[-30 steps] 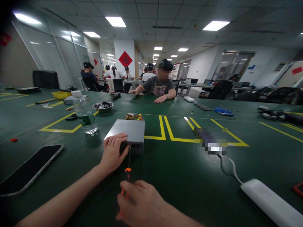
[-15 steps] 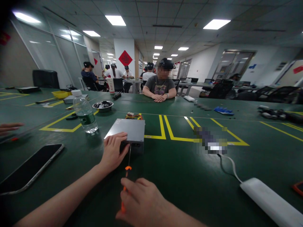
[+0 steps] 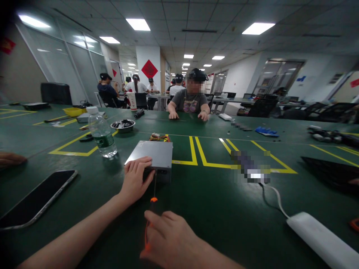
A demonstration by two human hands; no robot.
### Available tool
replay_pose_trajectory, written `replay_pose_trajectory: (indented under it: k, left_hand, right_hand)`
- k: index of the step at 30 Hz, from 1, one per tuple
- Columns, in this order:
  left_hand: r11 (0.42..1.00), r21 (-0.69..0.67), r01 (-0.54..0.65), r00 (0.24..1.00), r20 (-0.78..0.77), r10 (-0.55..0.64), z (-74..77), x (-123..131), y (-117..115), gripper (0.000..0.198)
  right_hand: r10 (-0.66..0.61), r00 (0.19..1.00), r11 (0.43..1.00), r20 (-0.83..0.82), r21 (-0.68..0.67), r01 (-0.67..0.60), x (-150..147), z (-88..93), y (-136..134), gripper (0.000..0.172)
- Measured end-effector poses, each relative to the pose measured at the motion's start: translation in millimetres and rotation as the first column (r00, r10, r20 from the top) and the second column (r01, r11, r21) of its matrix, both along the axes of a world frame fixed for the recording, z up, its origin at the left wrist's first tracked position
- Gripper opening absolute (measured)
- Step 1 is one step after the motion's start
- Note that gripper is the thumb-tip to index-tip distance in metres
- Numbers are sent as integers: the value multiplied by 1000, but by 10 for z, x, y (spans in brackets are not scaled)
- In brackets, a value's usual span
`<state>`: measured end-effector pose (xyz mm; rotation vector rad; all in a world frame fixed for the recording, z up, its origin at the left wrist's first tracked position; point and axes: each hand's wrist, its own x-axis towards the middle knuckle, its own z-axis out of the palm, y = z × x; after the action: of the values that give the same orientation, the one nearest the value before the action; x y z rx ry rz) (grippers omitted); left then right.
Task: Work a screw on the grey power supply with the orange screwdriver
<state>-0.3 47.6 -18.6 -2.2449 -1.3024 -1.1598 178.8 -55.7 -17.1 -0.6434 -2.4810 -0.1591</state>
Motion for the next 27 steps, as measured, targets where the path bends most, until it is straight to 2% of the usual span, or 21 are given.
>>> replay_pose_trajectory:
  k: [3,5,8,11,17,21,24,27]
  left_hand:
    - [1000,-5,3,1000,6,-3,-4,-2,2,18]
    - [1000,-4,2,1000,6,-2,-8,-3,3,18]
    - [1000,-3,0,1000,7,0,-10,-5,6,18]
    - [1000,0,4,1000,2,-4,-4,-6,6,18]
    - [1000,-1,-5,1000,1,5,7,0,2,17]
    - [1000,-9,-1,1000,3,1,-1,-1,9,18]
    - [1000,-8,3,1000,3,-3,-7,-3,12,18]
    - [1000,-5,4,1000,-1,-4,-6,-4,10,18]
  right_hand:
    - [-38,991,996,129,-73,48,-10,72,-14,39]
    - [-43,984,996,175,-71,56,-16,96,-23,41]
    - [-32,997,999,64,10,31,-4,42,-13,33]
    - [1,1000,999,-16,46,-1,19,-23,17,33]
    - [-15,989,995,145,-97,30,10,54,30,44]
    - [-9,1000,999,28,-33,10,12,-6,27,28]
    - [-2,1000,1000,-16,-20,2,23,-31,27,35]
    - [-1,995,996,100,-86,10,18,35,12,43]
